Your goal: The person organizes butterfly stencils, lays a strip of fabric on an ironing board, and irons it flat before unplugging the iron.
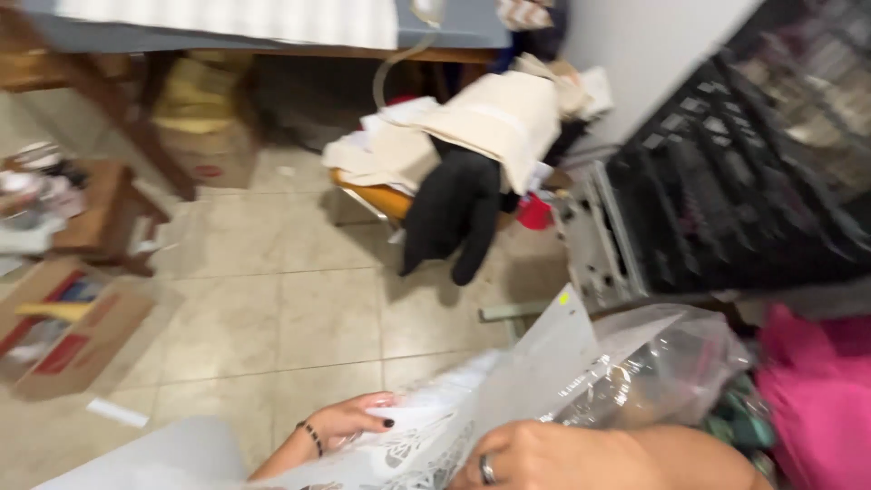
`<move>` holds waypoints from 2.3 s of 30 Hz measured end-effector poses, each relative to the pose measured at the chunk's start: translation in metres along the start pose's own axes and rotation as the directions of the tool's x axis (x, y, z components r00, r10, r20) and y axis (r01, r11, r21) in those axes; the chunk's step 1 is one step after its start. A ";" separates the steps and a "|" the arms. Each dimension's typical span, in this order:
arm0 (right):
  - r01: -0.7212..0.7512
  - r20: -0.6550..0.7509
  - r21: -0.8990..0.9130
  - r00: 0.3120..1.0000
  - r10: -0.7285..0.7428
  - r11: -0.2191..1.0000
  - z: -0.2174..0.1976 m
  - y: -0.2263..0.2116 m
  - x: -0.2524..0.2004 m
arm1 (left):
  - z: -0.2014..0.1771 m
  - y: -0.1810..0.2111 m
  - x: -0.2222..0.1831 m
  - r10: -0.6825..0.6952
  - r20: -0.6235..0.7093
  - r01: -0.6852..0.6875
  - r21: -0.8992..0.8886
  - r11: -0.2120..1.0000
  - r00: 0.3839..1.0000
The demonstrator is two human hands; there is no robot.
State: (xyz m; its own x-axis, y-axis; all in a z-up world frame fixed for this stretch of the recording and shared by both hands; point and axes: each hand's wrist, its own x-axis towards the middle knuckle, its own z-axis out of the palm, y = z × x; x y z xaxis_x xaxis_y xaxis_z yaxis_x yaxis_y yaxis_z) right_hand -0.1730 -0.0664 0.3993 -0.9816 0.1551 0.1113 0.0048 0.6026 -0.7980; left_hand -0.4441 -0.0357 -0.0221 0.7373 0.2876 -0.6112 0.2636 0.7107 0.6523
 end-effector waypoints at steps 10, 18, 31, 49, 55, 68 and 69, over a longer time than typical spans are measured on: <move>0.330 0.134 -0.367 0.944 -0.302 0.870 -0.089 0.075 0.164 | -0.111 -0.041 -0.126 -0.015 -0.817 -0.659 -0.476 0.582 0.577; 0.281 0.059 -0.762 0.927 -0.371 0.583 -0.234 0.201 0.230 | -0.313 0.135 -0.203 0.257 -0.964 -0.890 0.177 0.420 -0.071; -0.647 -0.652 -0.559 0.729 0.208 0.518 -0.518 0.532 0.286 | -0.549 0.453 -0.165 0.323 -0.928 -0.903 0.289 0.318 -0.184; -0.365 -0.614 0.782 -0.319 0.722 0.504 -0.476 0.796 0.350 | -0.752 0.560 -0.066 0.139 -0.842 -0.710 -0.338 0.618 0.522; 0.023 -0.574 0.744 -0.491 0.655 0.668 -0.518 0.781 0.282 | -0.786 0.553 -0.088 0.209 -0.736 -0.451 -0.145 0.881 0.644; -0.057 -0.479 0.861 -0.419 0.771 0.505 -0.470 0.815 0.226 | -0.821 0.664 -0.096 0.043 -0.888 -0.394 -0.160 0.905 0.459; -0.051 -0.474 0.863 -0.422 0.773 0.502 -0.473 0.812 0.230 | -0.819 0.665 -0.094 0.041 -0.887 -0.387 -0.159 0.908 0.459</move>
State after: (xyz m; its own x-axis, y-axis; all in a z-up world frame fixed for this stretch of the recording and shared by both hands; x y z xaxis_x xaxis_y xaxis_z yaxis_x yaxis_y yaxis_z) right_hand -0.3042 0.8287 0.0573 0.5081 0.7716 -0.3828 -0.1120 -0.3815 -0.9176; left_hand -0.8478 0.9357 0.1024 -0.2023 0.7309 -0.6518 -0.1450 0.6359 0.7580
